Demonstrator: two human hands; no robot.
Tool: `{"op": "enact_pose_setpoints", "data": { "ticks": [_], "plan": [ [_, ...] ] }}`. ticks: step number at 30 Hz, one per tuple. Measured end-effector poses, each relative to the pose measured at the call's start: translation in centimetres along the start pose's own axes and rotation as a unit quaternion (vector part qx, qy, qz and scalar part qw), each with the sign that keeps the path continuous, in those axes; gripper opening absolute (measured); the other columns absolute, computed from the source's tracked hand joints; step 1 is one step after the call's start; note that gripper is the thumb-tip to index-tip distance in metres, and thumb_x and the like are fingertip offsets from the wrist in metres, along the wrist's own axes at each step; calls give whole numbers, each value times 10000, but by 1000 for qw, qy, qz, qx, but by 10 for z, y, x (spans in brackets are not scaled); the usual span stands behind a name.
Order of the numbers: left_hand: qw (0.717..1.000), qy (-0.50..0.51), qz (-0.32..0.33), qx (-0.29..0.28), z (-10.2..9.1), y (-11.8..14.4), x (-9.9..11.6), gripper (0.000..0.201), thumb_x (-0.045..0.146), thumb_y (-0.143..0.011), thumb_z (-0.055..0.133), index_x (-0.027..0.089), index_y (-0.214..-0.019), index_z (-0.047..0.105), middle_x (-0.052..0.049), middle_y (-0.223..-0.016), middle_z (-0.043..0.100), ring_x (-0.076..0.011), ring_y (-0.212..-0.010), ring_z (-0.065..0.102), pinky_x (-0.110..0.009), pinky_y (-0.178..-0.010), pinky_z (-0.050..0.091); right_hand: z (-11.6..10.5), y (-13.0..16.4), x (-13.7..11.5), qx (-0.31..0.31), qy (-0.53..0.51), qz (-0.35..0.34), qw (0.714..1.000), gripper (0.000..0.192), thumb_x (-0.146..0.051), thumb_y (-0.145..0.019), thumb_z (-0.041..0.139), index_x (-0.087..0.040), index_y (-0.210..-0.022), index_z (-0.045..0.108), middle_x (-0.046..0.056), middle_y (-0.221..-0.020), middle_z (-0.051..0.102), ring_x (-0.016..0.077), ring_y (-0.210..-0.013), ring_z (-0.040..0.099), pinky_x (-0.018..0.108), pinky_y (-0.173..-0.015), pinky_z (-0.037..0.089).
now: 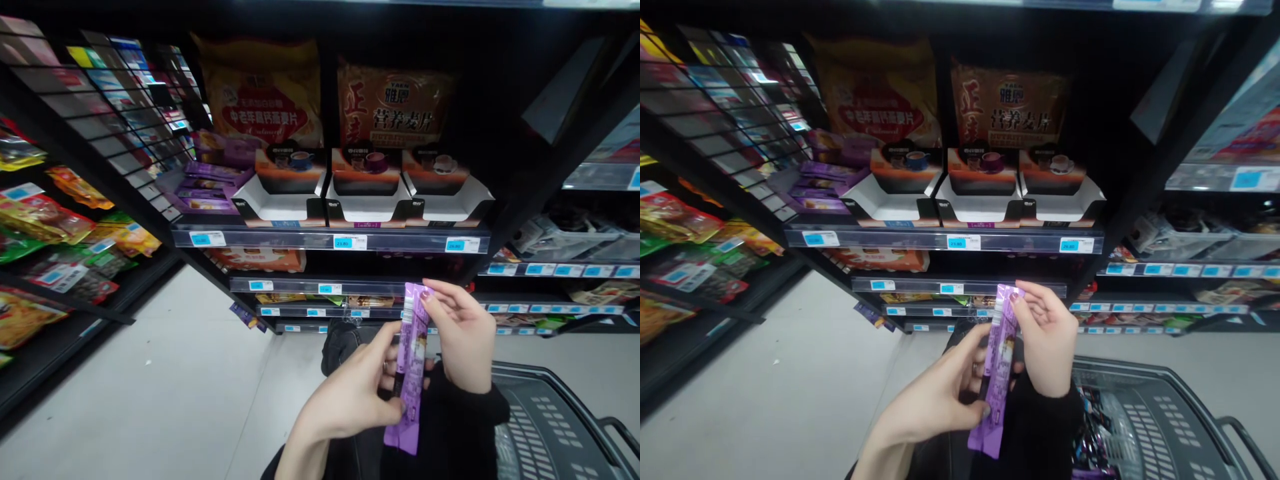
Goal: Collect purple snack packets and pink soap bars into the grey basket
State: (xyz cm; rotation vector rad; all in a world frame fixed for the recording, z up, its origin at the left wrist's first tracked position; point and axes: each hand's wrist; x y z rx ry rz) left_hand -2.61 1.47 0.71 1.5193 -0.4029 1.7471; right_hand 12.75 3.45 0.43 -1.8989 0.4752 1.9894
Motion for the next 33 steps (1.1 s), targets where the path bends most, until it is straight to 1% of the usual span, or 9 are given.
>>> {"op": "enact_pose_setpoints", "data": {
  "ticks": [3,6,12,15,19,22,24,27,33],
  "plan": [
    [999,-17,-22,-24,-1,0,-1,890,-15,-639,590,274,-1407,247,-102,-1113,634,-234,-1008,641,-274,-719,540,-1,-2,4,32,-17,-12,999,267,-272,-681,740,-164,-922,702,57,-807,707,160,-716,656,280,-642,555],
    [997,-30,-49,-42,-1,0,-2,804,4,-671,562,275,-1379,295,-93,-1109,634,-234,-967,666,-274,-707,546,-5,-6,10,83,-49,-32,995,268,-274,-688,743,-162,-927,695,50,-793,693,151,-717,644,271,-644,533],
    [998,-3,-13,-56,0,-2,-5,688,9,-725,522,245,-1351,361,-98,-1150,614,-233,-1046,636,-257,-723,531,-12,-12,16,135,-126,-21,983,249,-263,-698,745,-176,-925,688,-4,-714,620,98,-667,581,216,-615,467],
    [996,44,-14,-81,0,-5,-8,697,-23,-694,540,255,-1315,389,-99,-1178,589,-246,-1059,635,-188,-656,494,-18,-13,17,109,-101,-8,989,257,-298,-736,712,-183,-963,676,2,-747,622,97,-669,574,210,-602,465],
    [993,97,-12,-65,3,-7,-13,705,-39,-690,547,257,-1310,389,-99,-1176,580,-260,-1080,626,-144,-614,456,-28,-10,12,-50,-40,30,997,462,-318,-777,660,-213,-1213,547,69,-959,660,168,-743,644,272,-601,523],
    [994,102,-2,-37,5,-8,-14,711,-36,-706,531,262,-1335,389,-95,-1181,586,-242,-1074,628,-171,-654,483,-33,-7,8,-134,-74,58,986,663,-279,-759,677,-256,-1349,377,105,-1108,635,208,-797,676,334,-641,569],
    [995,95,6,-23,5,-8,-15,701,-26,-725,500,269,-1351,392,-102,-1237,566,-240,-1063,629,-239,-718,528,-34,-7,7,-136,-101,68,983,691,-269,-745,696,-263,-1349,361,109,-1123,629,213,-801,683,353,-666,582],
    [997,71,5,-7,6,-8,-17,701,2,-760,460,302,-1387,367,-100,-1277,545,-250,-1038,637,-351,-779,563,-33,-9,8,-101,-128,72,984,703,-259,-704,739,-255,-1319,398,95,-1069,646,208,-763,688,347,-646,591],
    [1000,2,-4,30,15,-12,-15,653,42,-815,371,293,-1416,341,-87,-1162,607,-176,-853,661,-312,-675,587,-30,-11,7,-11,-156,60,986,617,-272,-655,777,-211,-1199,492,61,-891,684,190,-640,682,290,-531,574]
  ]
}}
Point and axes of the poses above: each hand's wrist, its own y-axis away from the middle knuckle, its own z-axis out of the palm, x = y × z
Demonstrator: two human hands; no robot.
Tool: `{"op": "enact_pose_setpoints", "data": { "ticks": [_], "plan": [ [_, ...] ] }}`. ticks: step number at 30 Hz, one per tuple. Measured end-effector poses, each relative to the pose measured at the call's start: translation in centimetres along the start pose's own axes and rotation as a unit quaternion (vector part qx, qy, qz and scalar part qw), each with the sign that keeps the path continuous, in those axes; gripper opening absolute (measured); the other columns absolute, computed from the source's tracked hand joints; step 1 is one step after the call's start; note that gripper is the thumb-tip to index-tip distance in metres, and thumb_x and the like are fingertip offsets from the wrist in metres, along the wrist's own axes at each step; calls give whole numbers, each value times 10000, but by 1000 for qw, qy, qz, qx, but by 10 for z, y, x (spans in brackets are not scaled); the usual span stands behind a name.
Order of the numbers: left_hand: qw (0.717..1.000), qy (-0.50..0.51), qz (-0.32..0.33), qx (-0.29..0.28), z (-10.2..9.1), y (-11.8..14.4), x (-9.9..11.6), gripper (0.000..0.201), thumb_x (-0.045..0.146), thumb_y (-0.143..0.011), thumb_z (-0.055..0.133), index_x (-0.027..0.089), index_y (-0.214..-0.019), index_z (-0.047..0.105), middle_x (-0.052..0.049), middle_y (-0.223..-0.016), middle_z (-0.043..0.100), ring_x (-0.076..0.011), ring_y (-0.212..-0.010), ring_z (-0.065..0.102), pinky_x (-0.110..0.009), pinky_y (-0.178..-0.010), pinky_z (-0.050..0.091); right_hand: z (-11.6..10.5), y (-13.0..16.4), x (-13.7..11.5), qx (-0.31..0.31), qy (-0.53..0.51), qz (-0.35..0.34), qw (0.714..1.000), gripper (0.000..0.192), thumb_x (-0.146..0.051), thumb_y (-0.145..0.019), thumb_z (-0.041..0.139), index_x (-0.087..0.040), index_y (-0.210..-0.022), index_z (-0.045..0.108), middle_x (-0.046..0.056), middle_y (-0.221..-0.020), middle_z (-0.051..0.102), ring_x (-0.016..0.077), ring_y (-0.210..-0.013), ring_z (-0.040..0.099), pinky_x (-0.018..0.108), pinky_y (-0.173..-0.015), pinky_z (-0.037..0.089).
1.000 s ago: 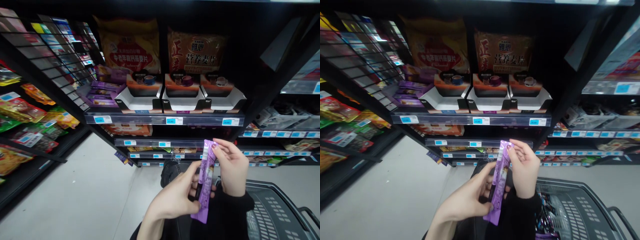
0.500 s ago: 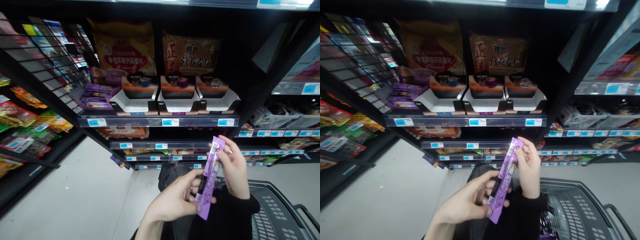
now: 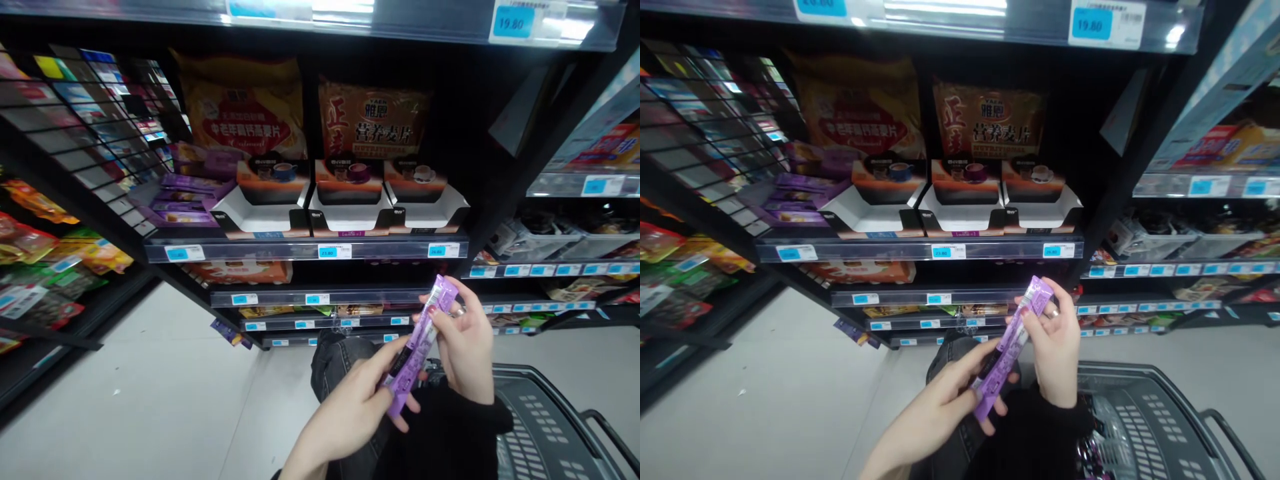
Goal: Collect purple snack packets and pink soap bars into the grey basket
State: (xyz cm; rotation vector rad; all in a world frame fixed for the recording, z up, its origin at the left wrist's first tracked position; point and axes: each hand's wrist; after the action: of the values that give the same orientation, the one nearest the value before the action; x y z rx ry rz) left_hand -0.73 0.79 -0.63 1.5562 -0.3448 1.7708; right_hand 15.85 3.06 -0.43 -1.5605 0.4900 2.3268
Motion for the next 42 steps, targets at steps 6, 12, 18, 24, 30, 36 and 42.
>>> {"op": "enact_pose_setpoints", "data": {
  "ticks": [6,12,18,24,30,36,42],
  "plan": [
    [993,-77,6,91,15,-8,5,417,107,-870,316,195,-1206,547,-47,-958,655,-104,-642,586,-209,-536,509,6,0,1,86,-29,-41,995,533,-277,-621,786,-197,-1078,524,34,-758,707,163,-533,663,229,-485,539],
    [984,-108,8,138,20,-13,4,264,299,-938,369,180,-926,604,-11,-810,663,-91,-553,543,-178,-470,421,15,3,-2,136,-54,-67,987,453,-281,-609,760,-189,-985,524,17,-655,697,158,-446,621,227,-422,507],
    [983,-128,14,130,19,-13,1,300,362,-949,396,179,-782,566,9,-734,661,-80,-547,549,-176,-538,434,16,4,-5,185,-68,-64,978,359,-282,-622,704,-183,-922,534,-14,-567,663,139,-403,579,221,-398,485],
    [987,-149,7,58,12,-11,6,284,344,-957,385,176,-844,584,-2,-788,684,-75,-544,563,-162,-521,447,7,3,-4,223,-67,-61,971,223,-266,-652,655,-190,-820,530,-30,-480,616,123,-377,542,206,-400,465],
    [989,-140,-30,-16,-5,-8,11,313,386,-947,405,154,-923,614,-39,-808,713,-94,-527,615,-183,-535,521,-20,-2,-10,96,-6,13,995,254,-341,-663,718,-175,-816,603,1,-597,644,139,-518,605,205,-457,459],
    [952,-136,-59,-268,-12,-21,-6,360,260,-935,465,197,-1286,512,-60,-888,745,-168,-754,712,-239,-695,554,-112,17,-12,36,105,96,989,283,-389,-619,792,-151,-665,647,11,-611,618,108,-545,561,206,-519,472],
    [905,-121,-87,-399,15,-42,-25,369,142,-878,481,175,-1238,552,-28,-746,746,-162,-620,704,-210,-574,537,-233,76,-14,188,166,112,962,490,-546,-564,792,-156,-835,674,101,-772,702,188,-609,638,268,-496,507]
  ]
}}
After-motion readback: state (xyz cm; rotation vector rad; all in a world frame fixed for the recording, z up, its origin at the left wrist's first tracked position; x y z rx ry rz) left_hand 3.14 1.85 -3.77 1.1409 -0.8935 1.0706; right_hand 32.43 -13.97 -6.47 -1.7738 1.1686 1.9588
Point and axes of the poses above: each hand's wrist, its own y-axis away from the middle knuckle, its own z-axis out of the palm, x = y × z
